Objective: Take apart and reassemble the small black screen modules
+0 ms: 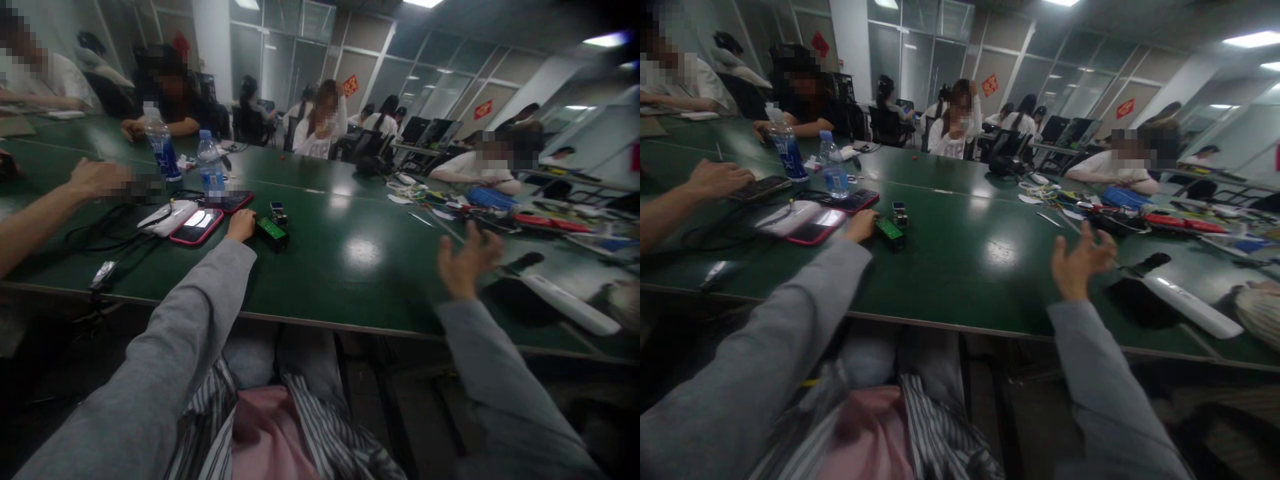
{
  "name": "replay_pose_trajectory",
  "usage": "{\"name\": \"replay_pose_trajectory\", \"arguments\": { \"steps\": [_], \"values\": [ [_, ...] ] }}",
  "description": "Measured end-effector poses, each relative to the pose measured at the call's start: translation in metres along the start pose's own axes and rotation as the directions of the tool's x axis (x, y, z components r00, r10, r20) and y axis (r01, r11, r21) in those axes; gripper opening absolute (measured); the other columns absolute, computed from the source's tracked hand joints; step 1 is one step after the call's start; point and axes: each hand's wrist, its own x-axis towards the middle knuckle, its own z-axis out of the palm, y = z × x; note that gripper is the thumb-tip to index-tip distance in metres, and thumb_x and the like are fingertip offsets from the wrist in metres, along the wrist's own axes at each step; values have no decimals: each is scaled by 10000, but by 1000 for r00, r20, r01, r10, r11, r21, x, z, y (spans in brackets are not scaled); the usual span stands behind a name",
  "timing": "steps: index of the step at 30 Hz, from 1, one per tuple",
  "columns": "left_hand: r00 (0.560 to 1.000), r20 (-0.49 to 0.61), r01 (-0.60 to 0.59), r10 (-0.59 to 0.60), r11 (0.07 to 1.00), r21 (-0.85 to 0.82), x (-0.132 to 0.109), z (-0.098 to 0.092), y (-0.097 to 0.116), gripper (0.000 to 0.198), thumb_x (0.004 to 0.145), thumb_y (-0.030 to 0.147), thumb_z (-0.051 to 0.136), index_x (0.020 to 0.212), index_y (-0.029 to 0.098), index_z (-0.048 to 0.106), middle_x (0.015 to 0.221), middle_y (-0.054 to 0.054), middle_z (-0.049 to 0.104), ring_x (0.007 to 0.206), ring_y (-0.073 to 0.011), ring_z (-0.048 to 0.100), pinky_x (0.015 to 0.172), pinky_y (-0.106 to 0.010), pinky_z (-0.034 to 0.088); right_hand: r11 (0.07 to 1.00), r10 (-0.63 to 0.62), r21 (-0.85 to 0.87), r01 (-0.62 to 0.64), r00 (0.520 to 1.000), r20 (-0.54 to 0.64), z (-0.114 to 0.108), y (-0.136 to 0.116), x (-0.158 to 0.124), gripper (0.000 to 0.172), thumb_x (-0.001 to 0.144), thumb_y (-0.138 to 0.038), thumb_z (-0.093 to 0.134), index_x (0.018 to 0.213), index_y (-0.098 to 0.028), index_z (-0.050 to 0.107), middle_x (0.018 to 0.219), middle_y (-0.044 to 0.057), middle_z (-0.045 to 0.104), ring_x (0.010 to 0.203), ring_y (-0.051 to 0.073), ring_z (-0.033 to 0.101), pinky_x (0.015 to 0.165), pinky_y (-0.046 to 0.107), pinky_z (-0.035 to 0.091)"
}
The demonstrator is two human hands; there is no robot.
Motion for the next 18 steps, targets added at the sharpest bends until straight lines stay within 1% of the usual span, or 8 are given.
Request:
{"name": "replay_pose_trajectory", "arguments": {
  "steps": [1,3,5,8,10,12,14,18],
  "values": [
    [1000,-4,-2,2,1000,2,0,0,0,389,955,113,473,1295,158,656,1325,-152,667,1316,-273,584,1142,-414,452,995,-10,103,5,999,51,16,-50,-6,654,1047,-602,324,1521,-184,489,1482,273,370,1448,377,303,1060,638,327],
    [1000,-6,-10,10,1000,6,1,1,-2,389,953,114,475,1293,167,658,1321,-144,671,1310,-274,587,1133,-418,462,939,-183,326,111,963,199,43,-150,-26,569,1068,-544,278,1499,-252,509,1521,175,391,1441,343,326,1125,616,315],
    [1000,0,-19,19,1000,4,2,2,-3,388,953,120,479,1296,160,657,1318,-145,672,1305,-272,590,1126,-412,468,804,-405,564,188,868,287,61,-237,-49,537,1079,-539,255,1520,-328,477,1546,109,406,1438,325,350,1147,604,331],
    [1000,3,-26,26,1000,1,3,4,-5,392,959,125,470,1306,151,649,1314,-146,670,1298,-263,592,1129,-401,462,655,-555,744,132,752,355,78,-316,-75,496,1083,-537,277,1496,-375,497,1584,63,390,1438,331,368,1136,614,370],
    [999,0,-33,33,999,6,3,5,-6,397,967,125,454,1316,138,643,1325,-153,664,1306,-265,586,1141,-401,451,583,-643,805,108,667,376,85,-335,-82,449,1078,-509,338,1438,-345,551,1557,65,431,1426,321,398,1140,603,384],
    [999,-1,-37,37,999,4,4,6,-7,399,971,126,446,1318,129,643,1329,-161,662,1309,-272,583,1146,-411,448,504,-704,856,117,629,329,88,-334,-83,382,1049,-471,449,1349,-289,601,1469,84,512,1367,292,470,1133,543,419],
    [999,-7,-39,39,999,-7,4,7,-7,397,964,121,455,1308,143,651,1313,-154,670,1299,-274,589,1142,-424,454,458,-706,877,145,659,259,88,-323,-82,313,989,-423,568,1236,-241,626,1343,100,580,1248,264,555,1080,470,474],
    [999,-21,-42,41,999,-18,3,7,-6,389,951,115,469,1289,158,659,1290,-145,676,1279,-272,598,1132,-433,466,516,-597,850,107,757,267,84,-292,-78,248,909,-374,652,1094,-214,611,1163,101,645,1052,245,624,977,422,514]
  ]
}}
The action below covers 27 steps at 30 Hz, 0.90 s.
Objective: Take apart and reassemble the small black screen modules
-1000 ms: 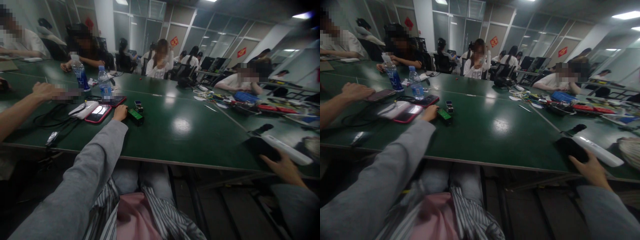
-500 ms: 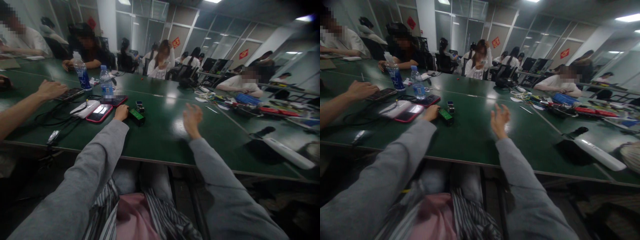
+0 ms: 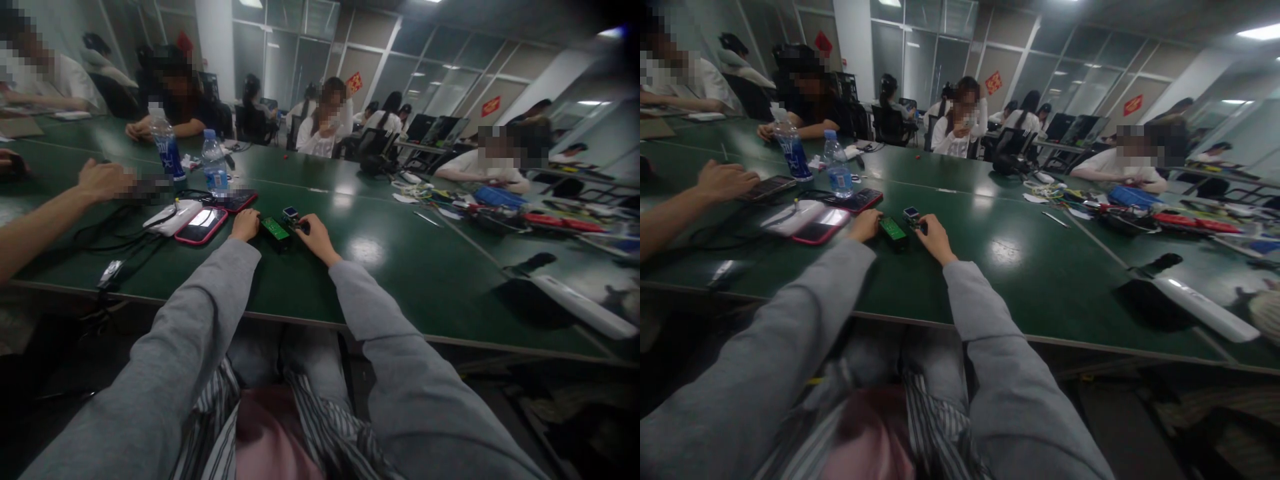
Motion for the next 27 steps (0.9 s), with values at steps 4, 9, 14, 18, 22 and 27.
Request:
{"name": "replay_pose_trajectory", "arguments": {
  "steps": [4,9,14,18,22,27],
  "values": [
    [1000,-2,17,-17,1000,11,-1,-1,1,390,954,114,467,1290,169,657,1304,-133,670,1295,-264,593,1140,-419,462,968,248,71,-243,966,-72,-16,14,-7,327,940,-434,591,1170,-201,592,1083,110,701,1017,262,664,969,431,507],
    [1000,26,10,-11,1000,20,0,-3,2,396,958,119,467,1306,154,651,1343,-143,659,1315,-265,583,1158,-407,448,936,351,60,-346,930,-112,-17,24,-7,412,967,-517,536,1206,-190,608,1090,137,703,1070,297,651,995,477,501],
    [1000,11,17,-17,1000,14,0,-3,3,404,944,104,464,1295,153,657,1333,-151,662,1306,-270,587,1155,-419,449,977,206,-40,-209,975,-81,-12,22,-8,501,843,-443,712,1262,-184,625,1238,151,664,1176,311,597,1075,500,466],
    [1000,9,24,-24,1000,3,-1,-4,4,401,940,110,470,1293,159,654,1341,-148,656,1315,-269,579,1158,-420,441,936,353,43,-351,928,-120,-17,26,-6,385,937,-386,547,1238,-174,658,1182,127,706,1094,273,650,1042,447,491],
    [999,21,32,-32,999,-4,-1,-5,3,400,942,121,478,1300,158,652,1347,-149,656,1324,-269,574,1158,-420,445,899,422,-20,-438,877,-231,-20,31,-3,449,1000,-528,437,1116,-181,697,1137,155,707,1147,314,622,1076,506,455],
    [999,29,22,-23,1000,10,-1,-5,3,409,933,120,487,1302,162,657,1343,-154,663,1314,-281,582,1151,-441,458,940,285,-130,-314,937,-203,-15,27,-2,614,899,-611,639,1309,-155,599,1306,204,614,1269,360,544,1100,569,439]
  ]
}}
